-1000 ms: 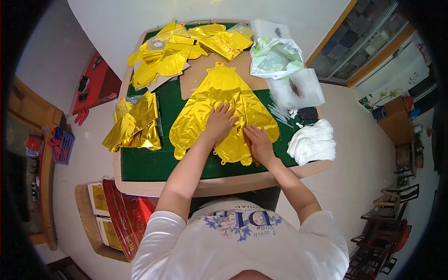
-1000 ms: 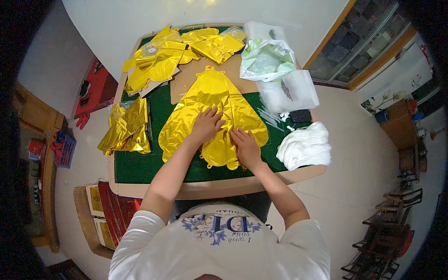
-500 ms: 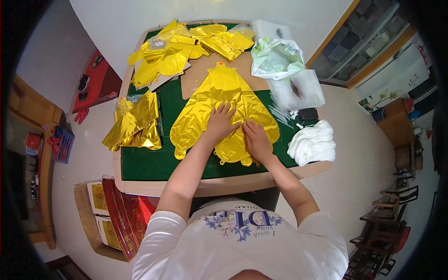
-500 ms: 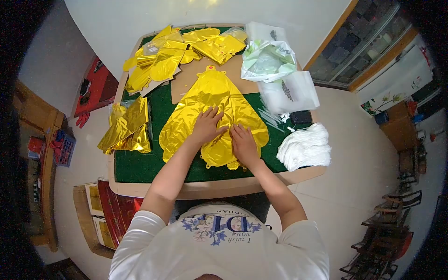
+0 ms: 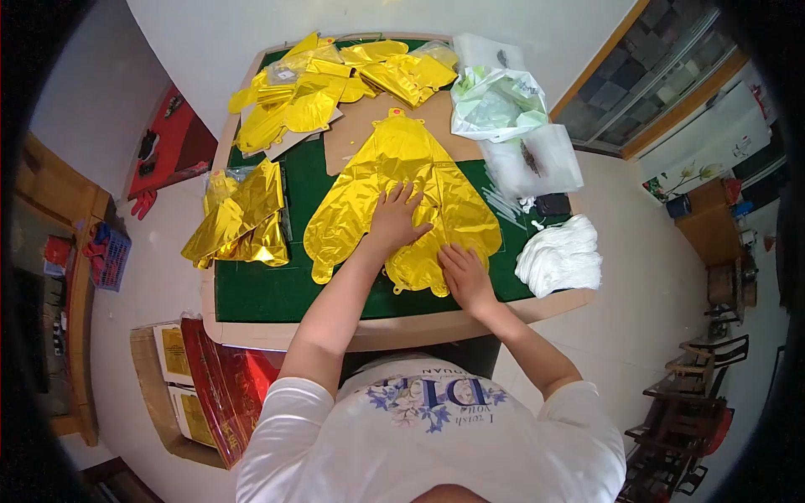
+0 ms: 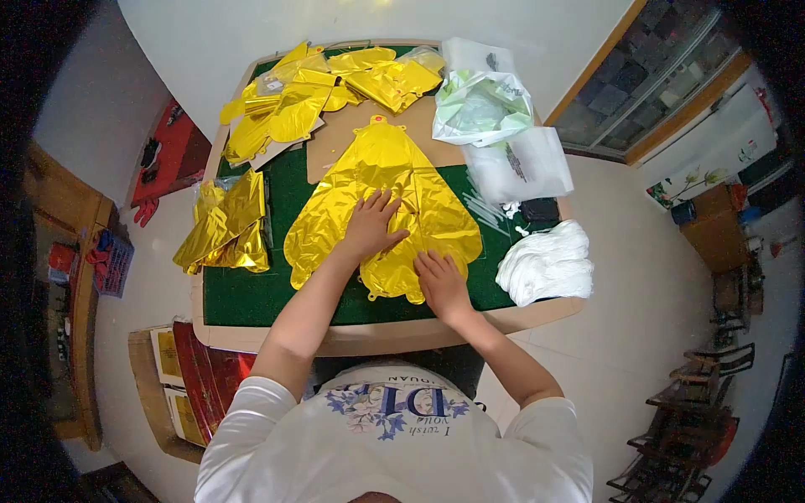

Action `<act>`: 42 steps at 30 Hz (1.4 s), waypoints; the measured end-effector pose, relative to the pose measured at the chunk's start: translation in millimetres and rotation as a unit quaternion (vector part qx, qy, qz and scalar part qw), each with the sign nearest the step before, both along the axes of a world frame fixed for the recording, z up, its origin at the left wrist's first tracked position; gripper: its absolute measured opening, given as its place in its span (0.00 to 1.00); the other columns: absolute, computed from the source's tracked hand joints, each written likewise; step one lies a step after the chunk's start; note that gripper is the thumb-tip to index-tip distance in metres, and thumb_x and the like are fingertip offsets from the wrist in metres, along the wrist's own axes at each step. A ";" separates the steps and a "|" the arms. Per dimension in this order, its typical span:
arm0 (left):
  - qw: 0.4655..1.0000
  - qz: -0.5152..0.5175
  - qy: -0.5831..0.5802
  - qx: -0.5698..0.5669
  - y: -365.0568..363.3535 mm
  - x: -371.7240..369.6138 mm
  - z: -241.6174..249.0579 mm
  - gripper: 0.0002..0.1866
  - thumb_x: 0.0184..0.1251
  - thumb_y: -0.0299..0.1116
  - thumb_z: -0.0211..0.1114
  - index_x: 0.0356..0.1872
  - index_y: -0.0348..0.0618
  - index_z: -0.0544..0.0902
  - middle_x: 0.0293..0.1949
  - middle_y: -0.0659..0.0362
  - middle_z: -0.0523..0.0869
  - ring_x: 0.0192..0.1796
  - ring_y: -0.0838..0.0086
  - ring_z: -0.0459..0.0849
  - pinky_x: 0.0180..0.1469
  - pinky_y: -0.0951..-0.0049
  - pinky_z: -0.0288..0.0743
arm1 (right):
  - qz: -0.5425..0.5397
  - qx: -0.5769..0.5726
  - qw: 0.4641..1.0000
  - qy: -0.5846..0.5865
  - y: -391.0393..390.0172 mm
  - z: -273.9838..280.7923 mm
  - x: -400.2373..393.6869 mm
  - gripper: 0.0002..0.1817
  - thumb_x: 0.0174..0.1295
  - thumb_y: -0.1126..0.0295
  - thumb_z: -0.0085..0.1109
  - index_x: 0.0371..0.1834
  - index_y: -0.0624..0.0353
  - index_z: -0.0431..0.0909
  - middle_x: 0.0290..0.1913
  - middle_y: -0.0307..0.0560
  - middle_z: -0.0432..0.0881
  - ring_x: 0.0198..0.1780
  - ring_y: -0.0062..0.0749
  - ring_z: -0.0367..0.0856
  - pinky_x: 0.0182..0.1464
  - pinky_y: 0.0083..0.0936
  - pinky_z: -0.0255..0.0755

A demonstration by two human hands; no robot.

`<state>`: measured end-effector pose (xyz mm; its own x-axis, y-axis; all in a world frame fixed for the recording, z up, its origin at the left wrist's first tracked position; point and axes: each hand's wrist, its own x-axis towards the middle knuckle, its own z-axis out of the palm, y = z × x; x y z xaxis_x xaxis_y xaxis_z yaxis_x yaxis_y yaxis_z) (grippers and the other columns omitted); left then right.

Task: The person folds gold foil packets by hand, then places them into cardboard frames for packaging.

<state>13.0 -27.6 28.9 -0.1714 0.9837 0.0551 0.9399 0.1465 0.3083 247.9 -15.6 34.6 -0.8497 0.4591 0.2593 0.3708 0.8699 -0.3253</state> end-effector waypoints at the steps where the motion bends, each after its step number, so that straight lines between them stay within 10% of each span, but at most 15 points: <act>1: 1.000 0.001 0.001 0.000 -0.2 0.1 0.2 0.41 0.60 0.61 0.61 0.71 0.53 0.66 0.74 0.53 0.61 0.77 0.59 0.55 0.75 0.51 0.48 | 0.000 -0.001 1.000 -0.001 -7.1 3.0 8.6 0.20 0.64 0.73 0.55 0.61 0.60 0.73 0.64 0.50 0.74 0.68 0.47 0.68 0.69 0.49 0.57; 7: 1.000 -0.002 -0.002 -0.005 -0.1 0.3 2.8 0.41 0.60 0.61 0.61 0.71 0.53 0.65 0.74 0.54 0.60 0.77 0.59 0.54 0.76 0.51 0.47 | 0.016 -0.073 0.996 0.040 -2.9 33.7 31.0 0.17 0.58 0.73 0.61 0.51 0.62 0.77 0.47 0.53 0.81 0.49 0.51 0.78 0.53 0.43 0.69; 9: 1.000 0.000 -0.005 -0.005 -0.2 1.0 3.1 0.41 0.60 0.62 0.61 0.71 0.53 0.65 0.74 0.54 0.60 0.77 0.59 0.54 0.76 0.51 0.47 | -0.178 -0.011 0.978 0.110 12.3 32.6 25.0 0.10 0.56 0.72 0.64 0.39 0.62 0.77 0.34 0.53 0.79 0.39 0.52 0.76 0.43 0.42 0.69; 19: 1.000 -0.005 0.007 -0.004 -1.0 0.3 1.5 0.41 0.61 0.62 0.60 0.71 0.53 0.65 0.75 0.54 0.59 0.77 0.60 0.53 0.76 0.52 0.46 | -0.266 -0.226 0.937 -0.022 40.0 23.2 30.2 0.09 0.61 0.69 0.62 0.34 0.63 0.74 0.33 0.53 0.80 0.34 0.50 0.79 0.37 0.36 0.72; 21: 1.000 -0.003 0.008 -0.005 -1.0 -1.2 0.9 0.41 0.61 0.62 0.60 0.71 0.53 0.65 0.75 0.54 0.59 0.77 0.59 0.53 0.76 0.52 0.46 | -0.182 -0.751 0.569 0.280 44.5 22.7 33.3 0.06 0.63 0.71 0.59 0.33 0.62 0.76 0.34 0.53 0.80 0.35 0.48 0.80 0.40 0.33 0.73; 22: 1.000 -0.004 0.004 -0.004 -1.2 -1.2 0.1 0.41 0.61 0.62 0.60 0.71 0.53 0.65 0.75 0.54 0.59 0.77 0.59 0.53 0.76 0.52 0.46 | -0.182 -0.752 0.569 0.280 41.9 19.4 31.6 0.06 0.63 0.71 0.59 0.33 0.62 0.76 0.34 0.53 0.80 0.35 0.48 0.80 0.40 0.33 0.73; 24: 1.000 -0.007 0.000 -0.003 -1.0 -0.4 0.3 0.41 0.61 0.62 0.60 0.71 0.53 0.65 0.75 0.54 0.59 0.77 0.59 0.53 0.76 0.52 0.47 | -0.180 -0.399 0.872 0.220 31.9 9.4 25.5 0.07 0.63 0.75 0.57 0.43 0.63 0.76 0.38 0.52 0.81 0.40 0.49 0.80 0.45 0.38 0.74; 26: 1.000 -0.003 0.003 -0.005 -0.9 0.1 2.6 0.41 0.61 0.62 0.60 0.71 0.53 0.65 0.75 0.54 0.60 0.77 0.59 0.53 0.76 0.52 0.47 | -0.124 -0.024 0.984 0.129 22.2 3.5 24.2 0.19 0.62 0.79 0.55 0.57 0.62 0.74 0.51 0.53 0.80 0.55 0.52 0.76 0.59 0.47 0.68; 30: 1.000 -0.003 -0.002 -0.001 -1.0 -0.5 -0.5 0.40 0.61 0.62 0.60 0.71 0.53 0.65 0.75 0.54 0.60 0.77 0.59 0.53 0.76 0.52 0.47 | -0.093 0.012 0.995 0.016 5.4 -12.3 18.1 0.26 0.61 0.77 0.54 0.65 0.59 0.70 0.68 0.53 0.68 0.70 0.52 0.63 0.73 0.51 0.48; 42: 1.000 -0.003 0.011 -0.003 0.6 -0.5 -2.5 0.40 0.62 0.63 0.58 0.71 0.53 0.65 0.75 0.53 0.60 0.77 0.59 0.54 0.75 0.52 0.47 | -0.053 -0.021 0.998 0.013 5.4 -13.8 -12.6 0.25 0.63 0.77 0.48 0.66 0.56 0.70 0.69 0.48 0.69 0.72 0.45 0.63 0.73 0.51 0.50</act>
